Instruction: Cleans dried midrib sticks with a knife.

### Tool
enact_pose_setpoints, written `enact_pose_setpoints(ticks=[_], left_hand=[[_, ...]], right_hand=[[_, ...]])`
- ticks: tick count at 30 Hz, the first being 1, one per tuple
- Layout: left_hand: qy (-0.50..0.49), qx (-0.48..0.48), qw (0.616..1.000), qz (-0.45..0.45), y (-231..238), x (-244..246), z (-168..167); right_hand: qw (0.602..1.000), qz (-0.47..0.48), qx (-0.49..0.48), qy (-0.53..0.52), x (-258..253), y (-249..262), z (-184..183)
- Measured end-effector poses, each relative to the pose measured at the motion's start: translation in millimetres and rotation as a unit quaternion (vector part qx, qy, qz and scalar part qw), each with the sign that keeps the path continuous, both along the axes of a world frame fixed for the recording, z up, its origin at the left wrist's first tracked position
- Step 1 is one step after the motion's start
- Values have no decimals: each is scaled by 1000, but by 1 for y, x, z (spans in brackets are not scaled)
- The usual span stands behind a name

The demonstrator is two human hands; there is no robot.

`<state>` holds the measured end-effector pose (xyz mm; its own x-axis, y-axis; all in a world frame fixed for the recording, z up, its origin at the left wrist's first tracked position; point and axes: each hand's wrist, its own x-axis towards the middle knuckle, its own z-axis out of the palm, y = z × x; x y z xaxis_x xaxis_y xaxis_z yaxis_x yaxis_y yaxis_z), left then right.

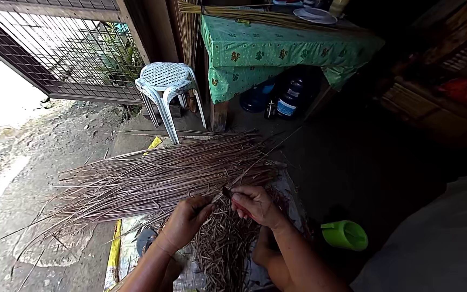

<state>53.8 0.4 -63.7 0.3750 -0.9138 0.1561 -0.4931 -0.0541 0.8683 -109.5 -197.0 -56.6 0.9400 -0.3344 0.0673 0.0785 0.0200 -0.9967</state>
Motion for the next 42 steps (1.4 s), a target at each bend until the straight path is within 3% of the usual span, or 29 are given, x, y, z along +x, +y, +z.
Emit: enact_pose_setpoints(ticks=[7,13,15,19,21,34,42], left_hand=[[-11,12,1000,10,-1,0,3],[-18,9,1000,-6,1,2,2],[-12,11,1000,-9,0,1,2],[-1,6,1000,-11,-1,1,1],[3,6,1000,-11,-1,2,0],[42,6,999,-27,1,3,2],[-1,16,1000,-13,2,4,-1]], right_hand=[[994,-96,-47,-40,4,-6,-4],[982,-181,-4,-59,-1,-26,0],[982,-177,16,-56,-2,-24,1],[999,-47,7,-18,-1,-11,1],[1000,-25,8,-9,2,-5,-1],[990,-132,-23,-50,1,-23,-3],[980,-188,51,-52,-3,-34,0]])
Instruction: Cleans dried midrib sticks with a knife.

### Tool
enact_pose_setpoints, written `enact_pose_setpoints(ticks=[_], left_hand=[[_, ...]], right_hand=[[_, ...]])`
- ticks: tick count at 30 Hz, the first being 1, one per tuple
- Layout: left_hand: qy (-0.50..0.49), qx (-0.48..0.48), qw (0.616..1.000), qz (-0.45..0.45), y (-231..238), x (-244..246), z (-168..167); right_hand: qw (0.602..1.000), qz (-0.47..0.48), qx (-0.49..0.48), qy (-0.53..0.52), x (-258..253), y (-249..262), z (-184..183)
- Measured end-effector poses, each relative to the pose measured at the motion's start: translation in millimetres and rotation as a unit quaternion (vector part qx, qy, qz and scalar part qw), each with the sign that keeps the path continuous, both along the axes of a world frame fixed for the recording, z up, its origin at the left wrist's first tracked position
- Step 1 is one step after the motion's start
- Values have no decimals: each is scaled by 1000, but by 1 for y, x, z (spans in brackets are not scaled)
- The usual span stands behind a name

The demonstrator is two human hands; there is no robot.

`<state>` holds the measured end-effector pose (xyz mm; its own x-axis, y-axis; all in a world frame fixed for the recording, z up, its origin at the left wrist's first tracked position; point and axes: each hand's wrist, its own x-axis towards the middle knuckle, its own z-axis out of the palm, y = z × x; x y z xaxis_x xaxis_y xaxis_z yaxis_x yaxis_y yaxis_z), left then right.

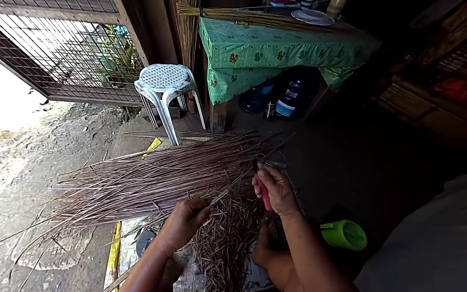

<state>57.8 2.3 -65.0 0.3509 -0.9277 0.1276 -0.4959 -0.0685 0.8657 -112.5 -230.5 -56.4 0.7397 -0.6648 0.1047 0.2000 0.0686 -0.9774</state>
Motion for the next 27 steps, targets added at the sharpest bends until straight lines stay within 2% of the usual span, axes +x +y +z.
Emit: enact_pose_setpoints(ticks=[4,7,17,20,23,25,27], left_hand=[[-54,1,998,23,-2,-2,0],[-60,-3,998,23,-1,-1,0],[-18,21,1000,0,-2,-3,13],[-21,34,999,-2,-3,-3,17],[-20,54,998,-2,-2,-1,18],[-17,62,998,-8,-3,-1,17],[-12,71,997,-16,-6,-2,18]], right_hand=[[988,136,6,68,-2,19,5],[979,176,7,99,1,26,6],[987,119,-50,95,1,20,3],[992,58,-76,89,3,18,-1],[995,-11,-48,89,1,6,-3],[995,-2,-28,92,-2,5,-2],[994,50,-18,91,-3,13,-1]])
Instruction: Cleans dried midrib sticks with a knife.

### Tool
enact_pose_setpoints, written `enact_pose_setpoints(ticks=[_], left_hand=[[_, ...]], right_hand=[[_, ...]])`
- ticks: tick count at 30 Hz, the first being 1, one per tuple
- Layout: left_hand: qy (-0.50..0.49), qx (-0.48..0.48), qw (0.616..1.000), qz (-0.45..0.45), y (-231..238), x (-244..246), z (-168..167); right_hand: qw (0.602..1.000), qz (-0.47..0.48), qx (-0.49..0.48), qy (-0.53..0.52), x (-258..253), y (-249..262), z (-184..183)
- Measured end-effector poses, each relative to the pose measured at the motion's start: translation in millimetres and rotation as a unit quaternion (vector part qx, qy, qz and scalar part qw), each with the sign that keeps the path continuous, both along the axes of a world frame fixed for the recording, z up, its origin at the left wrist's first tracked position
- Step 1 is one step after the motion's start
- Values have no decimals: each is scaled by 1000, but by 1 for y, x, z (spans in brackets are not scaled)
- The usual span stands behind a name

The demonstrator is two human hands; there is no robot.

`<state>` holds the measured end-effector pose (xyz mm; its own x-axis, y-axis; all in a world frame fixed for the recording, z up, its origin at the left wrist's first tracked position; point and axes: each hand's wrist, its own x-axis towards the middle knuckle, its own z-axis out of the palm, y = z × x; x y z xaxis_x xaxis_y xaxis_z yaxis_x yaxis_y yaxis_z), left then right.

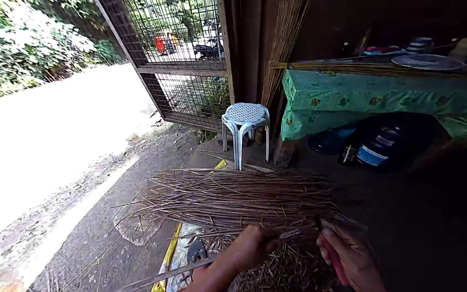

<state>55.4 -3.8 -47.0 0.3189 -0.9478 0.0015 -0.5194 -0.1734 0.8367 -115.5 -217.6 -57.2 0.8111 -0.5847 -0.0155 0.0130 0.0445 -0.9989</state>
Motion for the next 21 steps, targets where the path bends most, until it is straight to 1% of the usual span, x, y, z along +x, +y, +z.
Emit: enact_pose_setpoints(ticks=[2,3,6,11,14,17,19,21], left_hand=[[5,6,1000,-8,-1,-1,0],[8,5,1000,-10,-1,-1,-1],[20,-8,1000,-17,0,0,0],[34,-36,998,-42,-2,2,-6],[43,-35,997,-48,-1,3,-6],[38,-26,998,-52,-1,4,-5],[33,-29,998,-45,-2,3,-6],[27,-33,999,-24,-2,2,-7]], right_hand=[[999,45,1,-8,2,6,-3],[999,46,-1,-21,3,7,-5],[998,18,-15,-60,6,1,-7],[995,-14,-49,-88,6,-5,-12],[994,-48,-43,-93,5,-10,-11],[991,-100,-14,-88,1,-19,-6],[993,-85,6,-79,-2,-20,-6],[998,-20,18,-52,-1,-11,-7]])
